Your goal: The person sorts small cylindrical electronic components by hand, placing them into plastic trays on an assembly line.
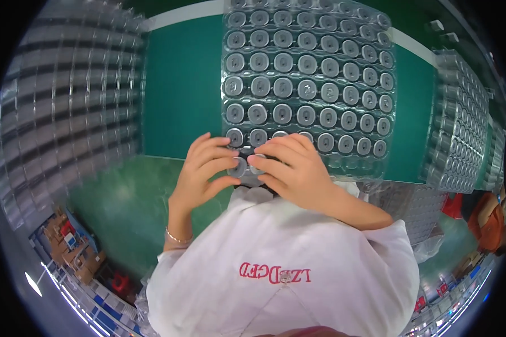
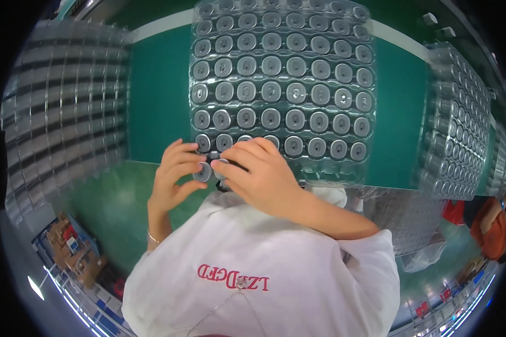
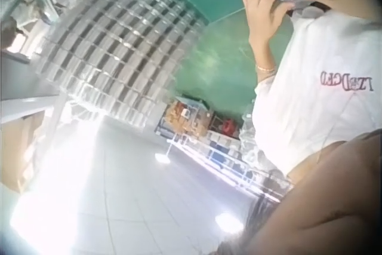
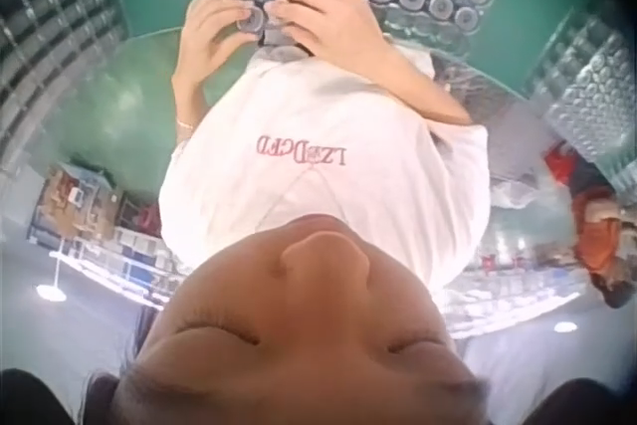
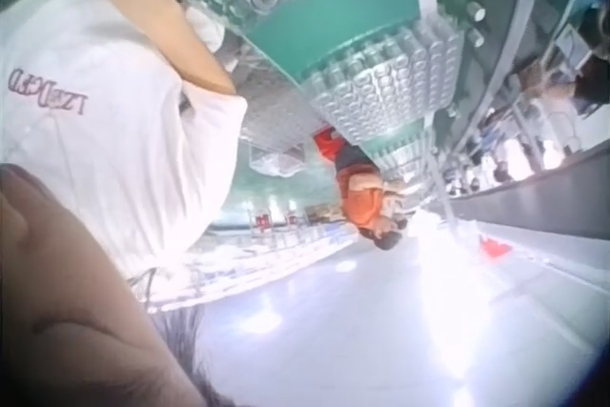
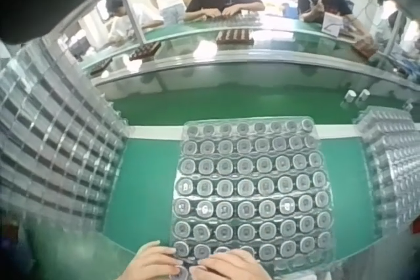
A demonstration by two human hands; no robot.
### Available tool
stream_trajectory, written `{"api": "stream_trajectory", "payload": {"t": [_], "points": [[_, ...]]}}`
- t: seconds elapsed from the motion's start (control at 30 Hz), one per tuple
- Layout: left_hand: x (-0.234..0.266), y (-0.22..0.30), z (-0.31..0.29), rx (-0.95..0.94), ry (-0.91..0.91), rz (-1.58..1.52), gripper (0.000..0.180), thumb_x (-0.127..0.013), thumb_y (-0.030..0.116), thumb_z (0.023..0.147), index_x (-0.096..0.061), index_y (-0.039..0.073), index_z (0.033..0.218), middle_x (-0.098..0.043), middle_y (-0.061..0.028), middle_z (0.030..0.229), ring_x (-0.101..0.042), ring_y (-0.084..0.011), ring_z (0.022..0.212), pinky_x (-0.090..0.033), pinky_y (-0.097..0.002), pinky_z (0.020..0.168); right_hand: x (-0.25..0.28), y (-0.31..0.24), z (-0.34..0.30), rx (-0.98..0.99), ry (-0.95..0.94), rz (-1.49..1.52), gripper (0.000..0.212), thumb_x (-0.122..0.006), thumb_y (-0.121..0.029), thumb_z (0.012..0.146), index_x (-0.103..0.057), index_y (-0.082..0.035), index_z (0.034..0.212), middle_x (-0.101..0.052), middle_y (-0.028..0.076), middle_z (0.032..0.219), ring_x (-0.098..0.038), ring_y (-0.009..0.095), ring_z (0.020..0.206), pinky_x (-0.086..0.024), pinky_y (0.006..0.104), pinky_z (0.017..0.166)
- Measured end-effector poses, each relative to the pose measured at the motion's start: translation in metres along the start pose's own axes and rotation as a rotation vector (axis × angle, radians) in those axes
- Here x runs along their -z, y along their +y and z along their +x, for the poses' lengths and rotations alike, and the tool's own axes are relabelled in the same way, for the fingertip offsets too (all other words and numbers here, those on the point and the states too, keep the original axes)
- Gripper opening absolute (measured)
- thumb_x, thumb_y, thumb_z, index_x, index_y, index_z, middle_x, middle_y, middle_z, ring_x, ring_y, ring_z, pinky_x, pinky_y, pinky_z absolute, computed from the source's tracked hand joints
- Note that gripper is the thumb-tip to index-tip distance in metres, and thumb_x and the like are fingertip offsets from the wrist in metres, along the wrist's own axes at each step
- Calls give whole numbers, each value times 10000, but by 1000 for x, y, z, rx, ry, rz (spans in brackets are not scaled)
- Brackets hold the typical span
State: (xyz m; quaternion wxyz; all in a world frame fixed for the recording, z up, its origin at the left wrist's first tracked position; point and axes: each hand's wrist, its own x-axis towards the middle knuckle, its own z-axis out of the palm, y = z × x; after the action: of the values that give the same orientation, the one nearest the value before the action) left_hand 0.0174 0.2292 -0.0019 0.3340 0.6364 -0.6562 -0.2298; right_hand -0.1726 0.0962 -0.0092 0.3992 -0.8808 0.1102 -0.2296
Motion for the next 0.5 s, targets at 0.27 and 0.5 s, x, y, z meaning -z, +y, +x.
{"api": "stream_trajectory", "payload": {"t": [0.27,0.5], "points": [[-20,-13,-12,-70,200,110,281,-780,264,624,-628,130,818,-656,-20,1001,-559,-261,1067,-311,-471,1003,-7,9,-5,156,57,-215,356,-698,-183,624,-645,-141,974,-579,23,1148,-521,197,916,-387,356,779],[-7,-16,0,-97,89,174,256,-753,376,631,-682,163,754,-588,-76,1153,-440,-332,1192,-227,-511,1034,60,16,16,81,-114,-184,397,-722,-295,690,-613,-129,1034,-426,122,1350,-426,300,1197,-308,504,990]]}}
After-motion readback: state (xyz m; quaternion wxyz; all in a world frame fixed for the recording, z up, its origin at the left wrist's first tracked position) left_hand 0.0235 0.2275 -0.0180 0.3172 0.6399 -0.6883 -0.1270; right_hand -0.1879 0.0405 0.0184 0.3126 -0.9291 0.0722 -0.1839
